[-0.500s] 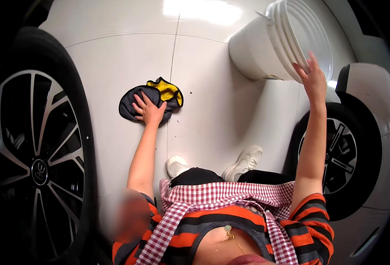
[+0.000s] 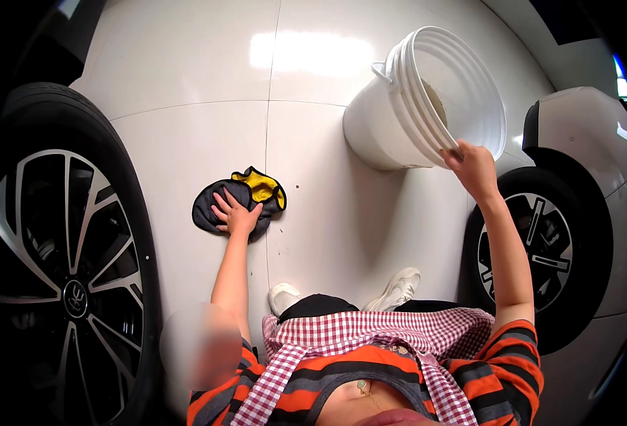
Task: The person cleans a tiled floor between two cars using a cloth, first wiping up debris and then rinsing and wringing the cloth in a bucket of water before continuing to wipe the floor area.
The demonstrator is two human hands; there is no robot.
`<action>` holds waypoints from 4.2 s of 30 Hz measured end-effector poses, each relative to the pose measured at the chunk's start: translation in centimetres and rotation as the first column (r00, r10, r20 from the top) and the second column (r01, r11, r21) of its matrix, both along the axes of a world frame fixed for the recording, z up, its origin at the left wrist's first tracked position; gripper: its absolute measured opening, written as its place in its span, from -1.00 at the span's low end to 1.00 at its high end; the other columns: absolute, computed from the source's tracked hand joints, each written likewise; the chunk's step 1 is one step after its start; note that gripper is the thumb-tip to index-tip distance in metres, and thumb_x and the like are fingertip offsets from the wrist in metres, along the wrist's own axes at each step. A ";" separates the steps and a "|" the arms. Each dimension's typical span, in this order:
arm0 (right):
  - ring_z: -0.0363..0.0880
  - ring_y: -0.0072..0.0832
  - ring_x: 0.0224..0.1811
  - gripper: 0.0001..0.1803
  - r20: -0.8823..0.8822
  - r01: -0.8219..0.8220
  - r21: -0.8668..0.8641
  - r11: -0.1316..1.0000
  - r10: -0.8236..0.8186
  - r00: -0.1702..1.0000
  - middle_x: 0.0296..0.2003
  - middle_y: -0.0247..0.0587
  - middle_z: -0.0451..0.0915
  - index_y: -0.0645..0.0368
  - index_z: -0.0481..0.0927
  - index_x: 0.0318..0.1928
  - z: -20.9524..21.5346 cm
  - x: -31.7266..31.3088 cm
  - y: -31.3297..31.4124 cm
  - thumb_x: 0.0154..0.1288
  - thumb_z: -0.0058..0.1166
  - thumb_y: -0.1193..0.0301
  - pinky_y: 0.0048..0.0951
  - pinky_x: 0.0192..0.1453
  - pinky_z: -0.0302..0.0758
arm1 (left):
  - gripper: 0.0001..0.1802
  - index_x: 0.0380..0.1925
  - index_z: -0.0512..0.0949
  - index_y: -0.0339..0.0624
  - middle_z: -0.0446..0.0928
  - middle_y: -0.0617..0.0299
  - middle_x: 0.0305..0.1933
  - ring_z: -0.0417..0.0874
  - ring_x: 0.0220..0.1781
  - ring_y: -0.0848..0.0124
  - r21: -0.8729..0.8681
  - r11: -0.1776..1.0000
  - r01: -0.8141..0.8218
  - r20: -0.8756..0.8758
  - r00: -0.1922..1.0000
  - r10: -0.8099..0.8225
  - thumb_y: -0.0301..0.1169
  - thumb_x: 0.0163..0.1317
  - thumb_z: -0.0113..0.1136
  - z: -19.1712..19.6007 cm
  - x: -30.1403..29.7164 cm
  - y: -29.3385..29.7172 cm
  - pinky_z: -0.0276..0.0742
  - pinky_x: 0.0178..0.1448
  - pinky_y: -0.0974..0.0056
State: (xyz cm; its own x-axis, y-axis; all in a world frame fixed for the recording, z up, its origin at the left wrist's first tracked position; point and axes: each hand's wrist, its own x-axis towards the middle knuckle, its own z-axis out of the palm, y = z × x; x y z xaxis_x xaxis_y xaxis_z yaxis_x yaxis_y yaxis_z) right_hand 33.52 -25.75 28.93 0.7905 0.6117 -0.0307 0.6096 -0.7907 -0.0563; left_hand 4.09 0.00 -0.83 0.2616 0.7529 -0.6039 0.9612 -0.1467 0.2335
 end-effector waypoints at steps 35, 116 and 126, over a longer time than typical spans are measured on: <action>0.50 -0.48 -0.52 -0.53 -0.279 -0.738 0.440 0.511 0.859 0.429 -0.36 -0.15 0.61 0.37 0.53 -0.20 0.3 -7.3 -6.5 0.13 0.14 0.13 -0.53 -0.41 0.39 | -0.28 0.08 0.34 -0.36 0.47 0.11 -0.01 0.39 0.12 0.35 -0.893 0.403 0.199 0.432 0.630 0.645 0.12 0.25 -0.02 21.6 18.3 -5.1 0.23 0.25 0.27; 0.38 -0.50 -0.56 -0.74 -0.762 0.690 -0.373 -0.621 -0.220 -0.610 -0.55 -0.26 0.40 0.22 0.39 -0.26 9.3 -87.1 -75.1 0.09 0.03 0.33 -0.44 -0.40 0.41 | -0.70 -0.21 0.57 -0.35 0.61 0.21 -0.35 0.57 -0.33 0.50 -0.423 0.644 0.638 -0.263 0.593 -0.761 -0.33 0.18 0.13 67.3 -29.1 -35.0 0.48 -0.19 0.38; 0.53 -0.10 -0.04 -0.57 -0.426 0.919 -0.234 -0.318 -0.816 -0.390 -0.12 0.04 0.56 0.24 0.41 0.07 12.0 -84.1 -75.7 0.24 -0.02 0.29 -0.27 0.08 0.43 | -0.63 -0.16 0.57 -0.18 0.61 -0.01 -0.27 0.63 -0.20 0.21 -0.392 0.370 0.843 -0.243 0.293 -0.925 -0.18 0.12 0.14 63.8 -29.3 -39.2 0.48 -0.08 0.22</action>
State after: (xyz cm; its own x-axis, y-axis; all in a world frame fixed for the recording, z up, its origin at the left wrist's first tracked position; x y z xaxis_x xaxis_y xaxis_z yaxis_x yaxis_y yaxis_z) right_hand -50.54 -101.42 40.97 0.2518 -0.8246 -0.5066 -0.9678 -0.2191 -0.1242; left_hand -25.23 -39.22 63.01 0.4380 0.0908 -0.8944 0.2635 -0.9642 0.0311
